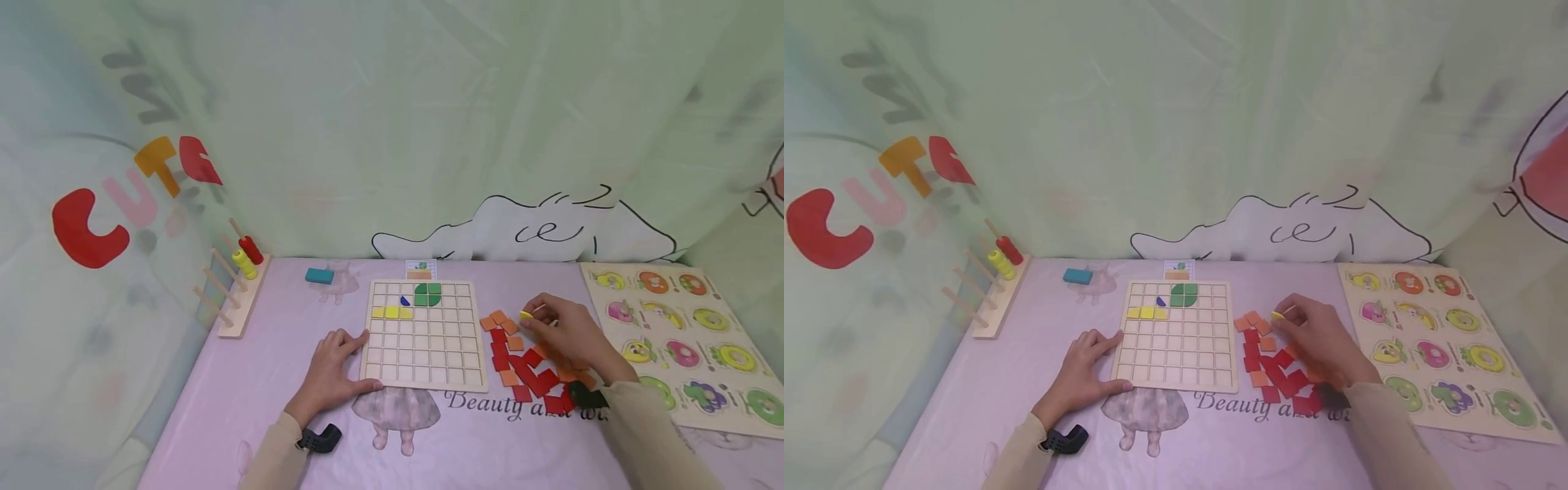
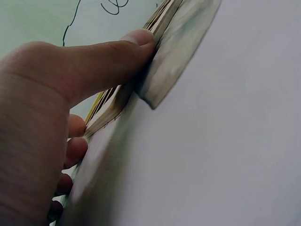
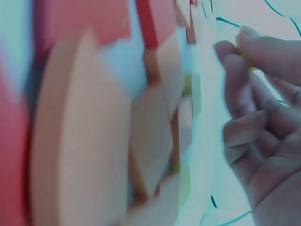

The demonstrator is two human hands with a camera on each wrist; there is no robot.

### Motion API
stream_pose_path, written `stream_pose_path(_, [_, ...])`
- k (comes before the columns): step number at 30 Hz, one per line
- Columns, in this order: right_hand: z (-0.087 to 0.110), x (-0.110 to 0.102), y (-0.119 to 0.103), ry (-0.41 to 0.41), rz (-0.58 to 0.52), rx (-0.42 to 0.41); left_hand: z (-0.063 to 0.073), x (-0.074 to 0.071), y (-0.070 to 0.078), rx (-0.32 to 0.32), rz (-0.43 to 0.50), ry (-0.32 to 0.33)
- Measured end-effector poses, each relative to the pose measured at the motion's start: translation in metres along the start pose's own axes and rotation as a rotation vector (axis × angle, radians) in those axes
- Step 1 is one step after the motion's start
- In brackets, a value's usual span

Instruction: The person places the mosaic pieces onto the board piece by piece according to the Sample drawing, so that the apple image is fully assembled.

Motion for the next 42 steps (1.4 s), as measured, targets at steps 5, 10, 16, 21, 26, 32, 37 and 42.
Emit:
stream_pose_path(5, [-0.010,0.010,-0.011,0.023,-0.114,0.025,-0.001,0.000,-0.001,0.002,0.007,0.003])
stream_pose_path(10, [-0.029,0.030,-0.030,-0.020,-0.148,0.005,-0.002,0.001,-0.001,-0.002,0.008,-0.006])
stream_pose_path(16, [-0.057,0.044,-0.054,0.055,-0.165,-0.028,-0.004,0.002,-0.001,-0.003,-0.004,-0.010])
stream_pose_path(21, [-0.074,0.060,-0.071,0.091,-0.182,-0.020,-0.003,0.002,0.000,-0.007,0.000,-0.005])
stream_pose_path(26, [-0.085,0.085,-0.088,0.005,-0.154,-0.085,-0.002,0.002,0.000,-0.016,-0.011,-0.003])
stream_pose_path(32, [-0.092,0.105,-0.098,-0.044,-0.106,-0.138,-0.001,0.001,0.000,-0.009,-0.003,0.004])
stream_pose_path(37, [-0.093,0.109,-0.101,-0.041,-0.089,-0.136,-0.001,0.000,-0.001,0.001,-0.007,0.010])
stream_pose_path(42, [-0.091,0.109,-0.099,-0.044,-0.074,-0.122,0.000,0.000,-0.001,0.001,-0.015,0.011])
Point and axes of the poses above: each hand's wrist, its own z-axis away from the middle knuckle, its own x-axis out of the palm, y = z × x, the point moved 9 cm from there along -z, towards the middle knuckle, and after that the axes turned 5 degrees about -x, right-handed, at the moved point
